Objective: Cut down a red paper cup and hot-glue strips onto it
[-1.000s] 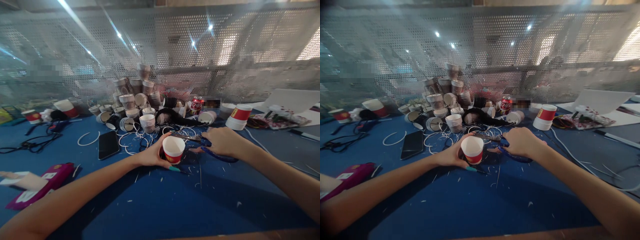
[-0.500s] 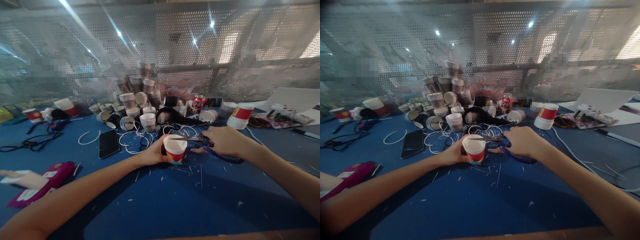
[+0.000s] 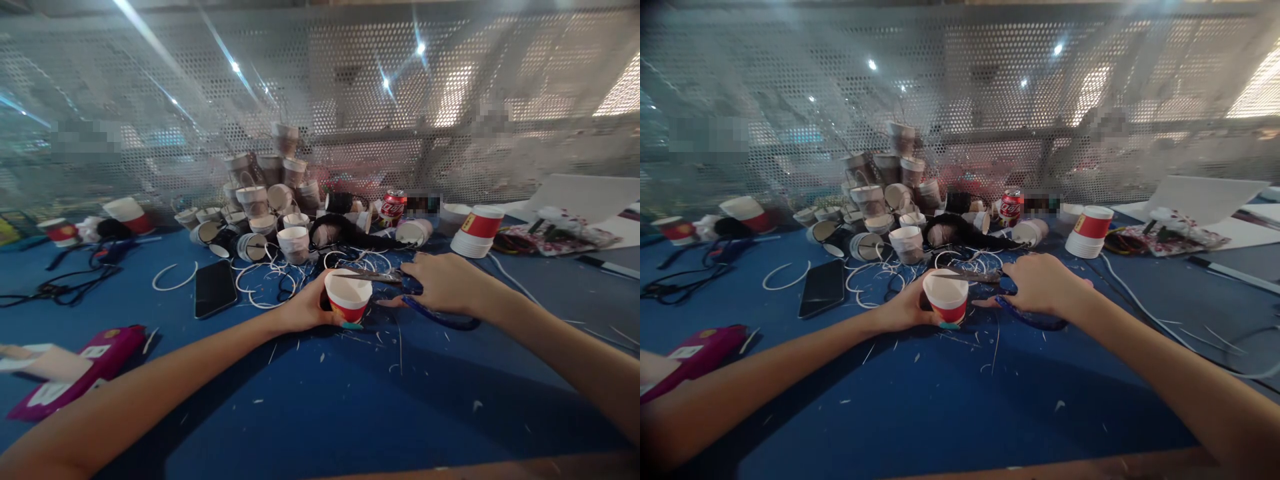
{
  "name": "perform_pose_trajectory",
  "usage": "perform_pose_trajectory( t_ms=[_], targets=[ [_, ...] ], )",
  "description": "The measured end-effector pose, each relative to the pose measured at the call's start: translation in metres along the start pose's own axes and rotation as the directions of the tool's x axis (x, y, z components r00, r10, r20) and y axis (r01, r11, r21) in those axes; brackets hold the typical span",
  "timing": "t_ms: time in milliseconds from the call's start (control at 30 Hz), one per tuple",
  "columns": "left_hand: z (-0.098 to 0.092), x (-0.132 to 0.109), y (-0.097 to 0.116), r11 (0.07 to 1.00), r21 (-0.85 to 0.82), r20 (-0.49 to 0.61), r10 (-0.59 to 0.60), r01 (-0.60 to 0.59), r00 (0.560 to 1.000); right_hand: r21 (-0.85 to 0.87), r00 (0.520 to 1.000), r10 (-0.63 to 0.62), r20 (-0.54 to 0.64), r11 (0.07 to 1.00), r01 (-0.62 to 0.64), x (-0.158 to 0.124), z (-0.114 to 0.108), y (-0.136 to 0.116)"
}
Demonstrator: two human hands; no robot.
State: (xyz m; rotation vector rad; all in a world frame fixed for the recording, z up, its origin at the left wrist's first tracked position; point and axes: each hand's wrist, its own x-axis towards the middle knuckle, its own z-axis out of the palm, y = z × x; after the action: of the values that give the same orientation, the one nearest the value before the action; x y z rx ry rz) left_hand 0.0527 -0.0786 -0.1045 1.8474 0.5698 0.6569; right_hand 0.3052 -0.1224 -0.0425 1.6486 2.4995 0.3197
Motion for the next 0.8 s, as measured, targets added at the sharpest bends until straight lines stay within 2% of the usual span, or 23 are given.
perform_pose_trajectory(
  t_ms=[233, 467, 633, 800],
  targets=[
    [-0.0009, -0.0007, -0.0006, 1.0, 0.025, 0.004, -0.012, 0.012, 1.0, -0.029, 0.999, 0.007, 0.042, 1.0, -0.006, 0.0023, -0.003, 0.0003],
    [0.0001, 0.0012, 0.0055, 1.0, 0.017, 0.051, 0.012, -0.013, 0.999, -0.004, 1.0, -0.003, 0.006, 1.0, 0.003, 0.0004, -0.0013, 0.0041],
    [-0.0024, 0.0009, 0.0009, 0.999, -0.029, 0.079, 0.017, -0.015, 0.997, -0.009, 0.998, 0.022, 0.059, 1.0, -0.022, -0.0004, -0.0049, 0.0002],
    [-0.0037, 0.0009, -0.0044, 1.0, -0.03, 0.084, 0.011, -0.009, 0.996, 0.002, 0.999, 0.02, 0.049, 1.0, -0.02, 0.0005, -0.0035, 0.0011]
  ],
)
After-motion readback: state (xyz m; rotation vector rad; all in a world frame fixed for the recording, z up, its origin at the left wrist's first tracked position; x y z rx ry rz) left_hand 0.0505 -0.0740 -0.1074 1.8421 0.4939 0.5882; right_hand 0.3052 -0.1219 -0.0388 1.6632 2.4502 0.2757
